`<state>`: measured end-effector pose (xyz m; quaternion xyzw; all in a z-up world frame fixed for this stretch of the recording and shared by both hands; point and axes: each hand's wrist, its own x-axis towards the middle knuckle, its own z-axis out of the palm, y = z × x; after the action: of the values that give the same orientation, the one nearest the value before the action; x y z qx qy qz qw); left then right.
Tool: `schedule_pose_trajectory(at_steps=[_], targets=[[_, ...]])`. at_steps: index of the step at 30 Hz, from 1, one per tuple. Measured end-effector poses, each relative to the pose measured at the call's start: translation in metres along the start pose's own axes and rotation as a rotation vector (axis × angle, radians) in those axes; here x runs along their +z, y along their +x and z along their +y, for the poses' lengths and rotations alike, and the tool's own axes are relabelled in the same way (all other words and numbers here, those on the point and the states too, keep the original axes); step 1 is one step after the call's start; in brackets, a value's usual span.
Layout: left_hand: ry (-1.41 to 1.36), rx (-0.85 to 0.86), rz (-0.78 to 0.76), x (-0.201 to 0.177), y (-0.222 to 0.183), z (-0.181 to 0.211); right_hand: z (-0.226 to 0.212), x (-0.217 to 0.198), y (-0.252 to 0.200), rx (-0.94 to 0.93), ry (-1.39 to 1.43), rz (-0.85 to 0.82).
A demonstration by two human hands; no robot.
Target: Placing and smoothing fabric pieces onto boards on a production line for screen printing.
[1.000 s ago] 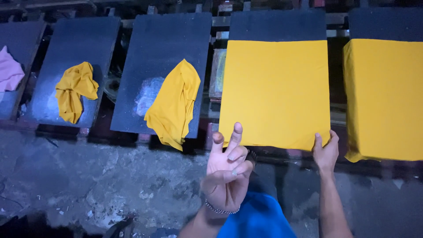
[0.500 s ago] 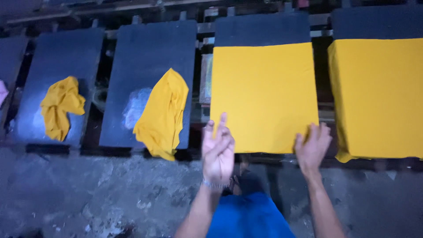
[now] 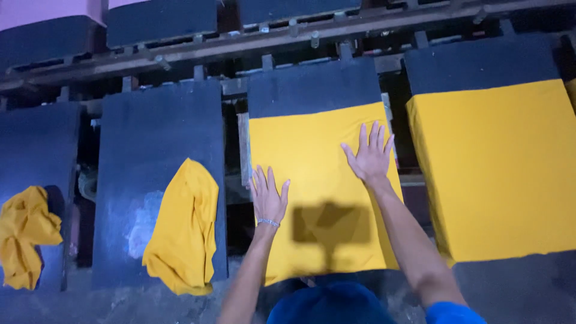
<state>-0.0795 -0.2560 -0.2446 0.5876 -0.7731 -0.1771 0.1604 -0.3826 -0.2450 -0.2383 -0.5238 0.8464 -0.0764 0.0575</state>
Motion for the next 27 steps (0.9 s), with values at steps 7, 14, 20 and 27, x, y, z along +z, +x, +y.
schedule_pose_trajectory(at_steps=[7, 14, 20, 27], targets=[[0.187, -0.005, -0.050, 0.008, 0.002, -0.004, -0.073, -0.002, -0.100, -0.382, 0.006, -0.354], [0.188, -0.003, -0.017, 0.005, 0.005, 0.002, 0.010, 0.033, 0.042, -0.302, -0.109, 0.292], [0.060, -0.023, -0.017, 0.010, -0.002, -0.011, -0.175, -0.113, -0.068, -0.097, 0.036, -0.554], [-0.113, 0.124, 0.081, 0.005, -0.085, -0.035, -0.068, 0.015, -0.018, -0.321, 0.015, -0.123]])
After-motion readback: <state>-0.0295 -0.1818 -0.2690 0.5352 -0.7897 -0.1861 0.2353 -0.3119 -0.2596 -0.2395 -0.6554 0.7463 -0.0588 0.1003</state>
